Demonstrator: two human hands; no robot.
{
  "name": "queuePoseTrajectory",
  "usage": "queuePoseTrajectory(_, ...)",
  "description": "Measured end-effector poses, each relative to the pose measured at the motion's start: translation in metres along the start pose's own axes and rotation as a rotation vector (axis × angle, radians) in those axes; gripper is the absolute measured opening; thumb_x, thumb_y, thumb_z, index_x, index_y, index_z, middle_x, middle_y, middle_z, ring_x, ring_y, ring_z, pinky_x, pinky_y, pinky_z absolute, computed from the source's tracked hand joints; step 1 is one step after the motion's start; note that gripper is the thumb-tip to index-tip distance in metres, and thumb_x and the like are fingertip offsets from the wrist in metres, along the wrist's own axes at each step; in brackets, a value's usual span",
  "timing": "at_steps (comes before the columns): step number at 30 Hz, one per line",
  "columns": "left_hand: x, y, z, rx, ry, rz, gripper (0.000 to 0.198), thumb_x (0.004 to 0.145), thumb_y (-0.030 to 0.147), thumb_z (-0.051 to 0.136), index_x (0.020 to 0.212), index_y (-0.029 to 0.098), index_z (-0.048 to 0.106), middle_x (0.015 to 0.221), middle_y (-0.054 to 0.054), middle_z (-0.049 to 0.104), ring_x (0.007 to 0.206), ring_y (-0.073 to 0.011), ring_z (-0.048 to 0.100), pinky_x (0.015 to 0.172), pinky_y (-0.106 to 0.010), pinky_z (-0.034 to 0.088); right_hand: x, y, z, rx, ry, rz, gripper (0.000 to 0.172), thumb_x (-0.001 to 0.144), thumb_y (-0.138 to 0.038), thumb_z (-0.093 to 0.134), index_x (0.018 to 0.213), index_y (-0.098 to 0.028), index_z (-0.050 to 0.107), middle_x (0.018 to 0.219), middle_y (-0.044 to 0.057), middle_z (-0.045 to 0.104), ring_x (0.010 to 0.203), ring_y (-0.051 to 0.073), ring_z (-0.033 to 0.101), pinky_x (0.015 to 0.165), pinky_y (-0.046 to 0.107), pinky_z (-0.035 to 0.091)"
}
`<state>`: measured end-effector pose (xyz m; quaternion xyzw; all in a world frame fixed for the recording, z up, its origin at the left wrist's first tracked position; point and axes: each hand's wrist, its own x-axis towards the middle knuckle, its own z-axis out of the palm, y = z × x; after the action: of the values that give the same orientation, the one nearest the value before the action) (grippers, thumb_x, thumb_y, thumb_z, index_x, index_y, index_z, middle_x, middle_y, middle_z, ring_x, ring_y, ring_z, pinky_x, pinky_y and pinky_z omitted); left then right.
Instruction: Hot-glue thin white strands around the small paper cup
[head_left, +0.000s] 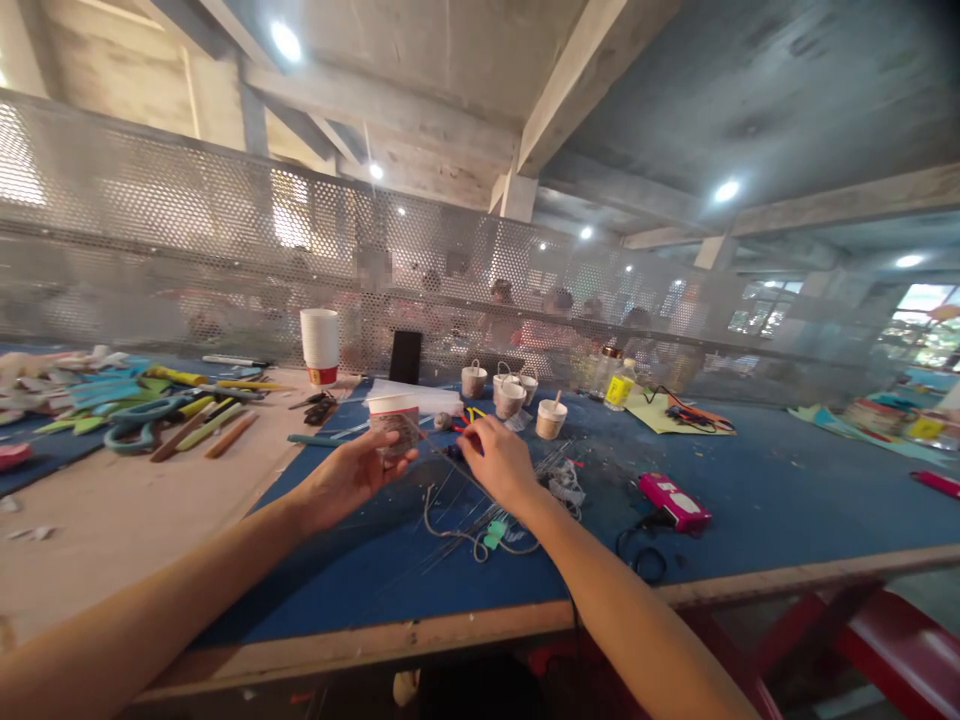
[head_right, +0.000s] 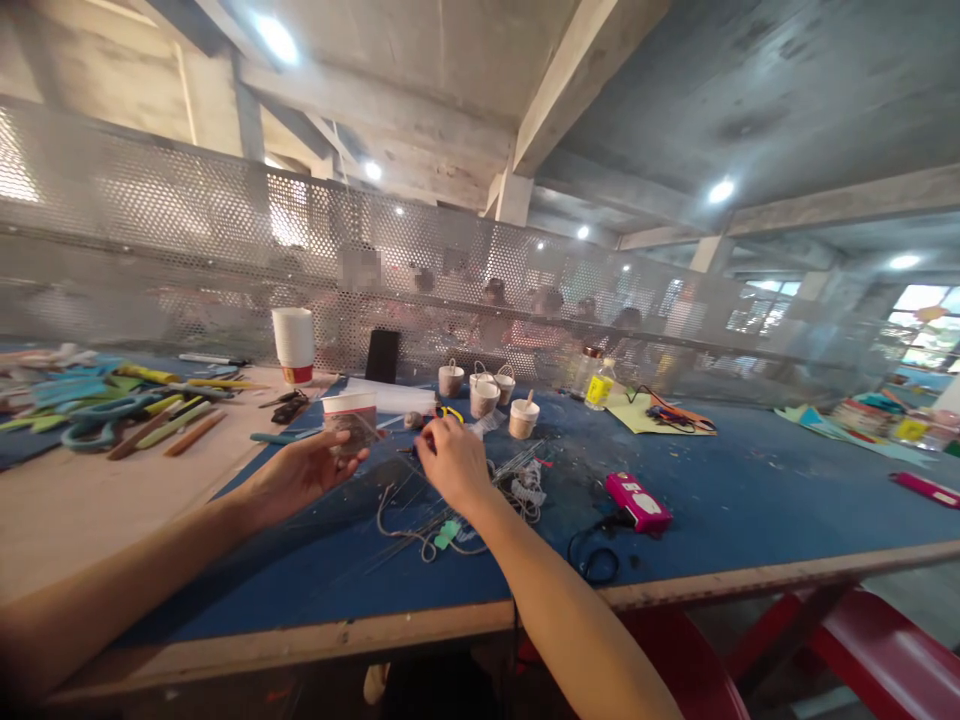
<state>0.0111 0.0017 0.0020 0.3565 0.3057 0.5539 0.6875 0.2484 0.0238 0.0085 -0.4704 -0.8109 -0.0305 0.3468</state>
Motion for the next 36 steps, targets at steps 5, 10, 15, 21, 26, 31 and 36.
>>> queuePoseTrajectory(5,-0.001,0.001,-0.001,-0.022,-0.002,-0.021,0.008,0.085,0.01,0.065,0.09,0.014,0.07,0.087,-0.01,0.076,0.071,-0.0192,0.073,0.064,-0.027,0.06,0.004,0.029,-0.014,-0.315,-0.259,0.197,0.026,0.094,-0.042,0.057,0.098,-0.018,0.067,0.101,0.013,0.072,0.096,0.027,0.069,0.082,0.035,0.047)
queuePoseTrajectory(10,-0.003,0.002,-0.001,-0.003,-0.045,-0.037,0.019,0.086,0.016,0.064,0.104,0.015,0.071,0.102,-0.013,0.077,0.081,-0.0219,0.074,0.065,-0.029,0.059,0.002,0.037,-0.01,-0.335,-0.44,0.25,0.041,0.095,-0.054,0.051,0.096,-0.018,0.069,0.098,0.015,0.075,0.096,0.032,0.071,0.078,0.037,0.048)
queuePoseTrajectory(15,-0.004,0.003,0.0,-0.016,-0.075,-0.048,0.027,0.087,0.017,0.06,0.112,0.015,0.069,0.106,-0.013,0.076,0.092,-0.0239,0.074,0.073,-0.031,0.059,0.004,0.041,-0.002,-0.266,-0.467,0.288,0.046,0.089,-0.061,0.055,0.078,-0.019,0.069,0.088,0.013,0.075,0.091,0.03,0.071,0.071,0.032,0.046)
queuePoseTrajectory(21,-0.009,0.004,0.004,-0.012,-0.096,-0.043,0.031,0.087,0.017,0.059,0.116,0.015,0.069,0.116,-0.014,0.075,0.093,-0.024,0.073,0.077,-0.033,0.059,0.011,0.049,-0.002,0.002,-0.217,0.414,0.032,0.084,-0.049,0.065,0.074,-0.019,0.065,0.075,0.007,0.072,0.078,0.023,0.069,0.067,0.029,0.045)
queuePoseTrajectory(26,-0.008,0.003,0.002,-0.008,-0.119,-0.041,0.033,0.085,0.019,0.06,0.117,0.016,0.069,0.117,-0.015,0.074,0.094,-0.0242,0.073,0.08,-0.034,0.058,0.02,0.043,-0.014,0.856,0.054,0.487,0.04,0.079,-0.053,0.069,0.093,-0.016,0.061,0.073,0.001,0.066,0.064,0.016,0.064,0.062,0.027,0.05)
queuePoseTrajectory(31,-0.005,0.0,0.001,0.032,-0.095,-0.031,0.028,0.085,0.018,0.062,0.112,0.017,0.07,0.113,-0.012,0.076,0.09,-0.0216,0.073,0.079,-0.032,0.058,0.012,0.023,-0.025,1.257,-0.04,0.37,0.035,0.081,-0.049,0.071,0.094,-0.019,0.059,0.074,-0.003,0.062,0.057,0.01,0.058,0.054,0.023,0.047)
queuePoseTrajectory(36,-0.005,-0.002,0.001,0.086,-0.073,-0.016,0.032,0.086,0.019,0.065,0.118,0.017,0.069,0.117,-0.011,0.074,0.092,-0.0218,0.072,0.082,-0.031,0.057,0.0,0.004,-0.021,1.169,-0.085,0.271,0.031,0.085,-0.047,0.069,0.095,-0.017,0.065,0.053,-0.008,0.048,0.047,0.009,0.049,0.051,0.023,0.043)
